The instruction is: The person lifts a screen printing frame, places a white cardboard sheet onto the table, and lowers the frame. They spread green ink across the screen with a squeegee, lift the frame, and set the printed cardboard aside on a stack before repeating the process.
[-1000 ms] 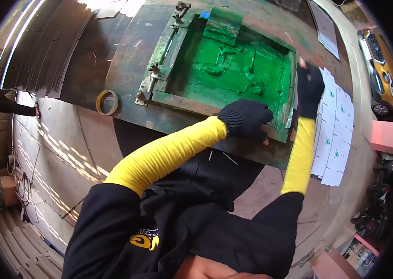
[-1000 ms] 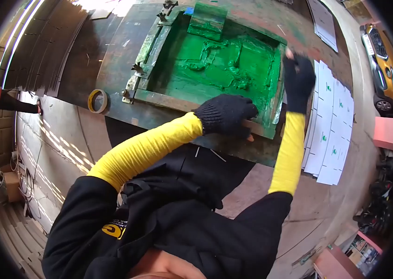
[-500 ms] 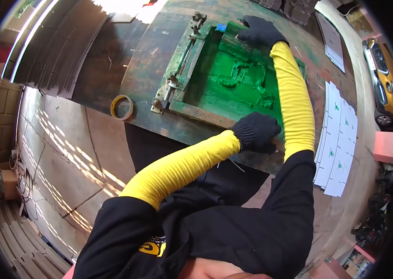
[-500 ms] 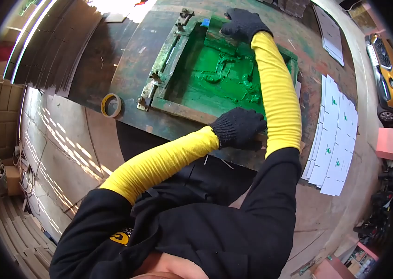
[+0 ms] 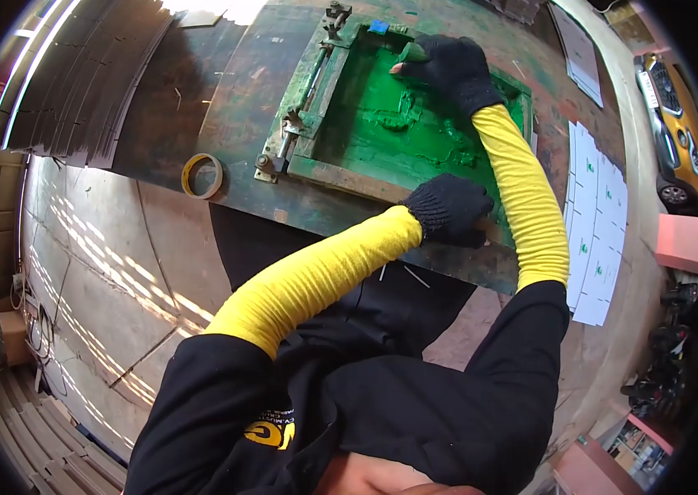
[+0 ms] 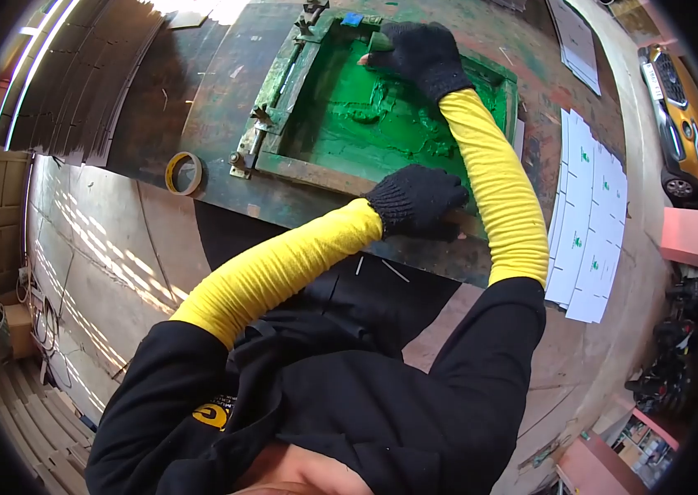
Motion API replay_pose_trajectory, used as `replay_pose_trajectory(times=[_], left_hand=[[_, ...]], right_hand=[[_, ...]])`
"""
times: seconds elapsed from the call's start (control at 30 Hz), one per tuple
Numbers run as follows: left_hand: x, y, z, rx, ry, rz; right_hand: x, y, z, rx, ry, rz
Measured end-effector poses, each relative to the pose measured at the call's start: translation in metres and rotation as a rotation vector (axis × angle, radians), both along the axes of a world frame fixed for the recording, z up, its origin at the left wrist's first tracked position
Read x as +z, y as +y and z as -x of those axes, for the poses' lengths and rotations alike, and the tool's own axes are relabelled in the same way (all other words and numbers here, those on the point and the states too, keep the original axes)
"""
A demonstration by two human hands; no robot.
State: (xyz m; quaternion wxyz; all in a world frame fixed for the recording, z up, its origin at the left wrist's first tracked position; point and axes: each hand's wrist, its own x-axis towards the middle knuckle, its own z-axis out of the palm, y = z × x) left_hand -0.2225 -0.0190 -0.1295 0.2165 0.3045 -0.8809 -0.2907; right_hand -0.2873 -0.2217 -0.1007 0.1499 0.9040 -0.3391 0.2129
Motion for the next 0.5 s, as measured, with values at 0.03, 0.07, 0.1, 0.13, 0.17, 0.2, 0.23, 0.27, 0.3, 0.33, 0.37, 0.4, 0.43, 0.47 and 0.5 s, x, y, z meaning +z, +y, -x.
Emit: replay_pose_trajectory(times=[0.03,0.07,0.1,0.13,0.17,0.2,0.23,0.27,0.3,0.33,0.37,0.4,0.43,0.47,0.5], left_hand=[[0.002,-0.001,0.0,-0.008,-0.011,0.002],[0.005,-0.002,0.001,-0.01,-0.011,0.003],[0.006,-0.003,0.002,-0.015,-0.013,0.006],[0.006,-0.002,0.0,-0.021,-0.019,0.006],[0.005,0.0,-0.002,-0.027,-0.027,0.004],[0.005,0.001,-0.004,-0.027,-0.032,0.0],[0.005,0.002,-0.005,-0.029,-0.035,-0.006],[0.006,0.001,-0.004,-0.033,-0.037,-0.008],[0.007,0.0,-0.003,-0.04,-0.036,-0.007],[0.008,0.0,-0.001,-0.047,-0.031,-0.002],[0.007,0.001,-0.001,-0.041,-0.043,0.007],[0.007,0.001,-0.001,-0.034,-0.054,0.018],[0.008,0.001,-0.001,-0.024,-0.065,0.026],[0.008,-0.001,0.0,-0.024,-0.056,0.028],[0.01,-0.001,0.0,-0.025,-0.059,0.027]], right_hand=[[-0.002,0.0,0.005,0.047,-0.03,0.031],[-0.004,-0.001,0.009,0.044,-0.03,0.032],[-0.002,0.004,0.007,0.038,-0.014,0.024],[-0.002,0.011,0.006,0.031,-0.002,0.013],[-0.002,0.018,0.004,0.023,0.008,0.0],[-0.002,0.024,0.003,0.024,0.003,-0.004],[0.0,0.03,0.004,0.032,0.022,-0.054],[0.004,0.034,0.006,0.038,0.043,-0.101],[0.008,0.035,0.009,0.04,0.066,-0.145],[0.013,0.035,0.014,0.033,0.071,-0.14],[0.018,0.035,0.02,-0.028,0.016,-0.209],[0.025,0.034,0.025,-0.088,-0.04,-0.275],[0.029,0.032,0.03,-0.146,-0.095,-0.343],[0.033,0.024,0.04,-0.148,-0.087,-0.341],[0.034,0.008,0.056,-0.156,-0.179,-0.352]])
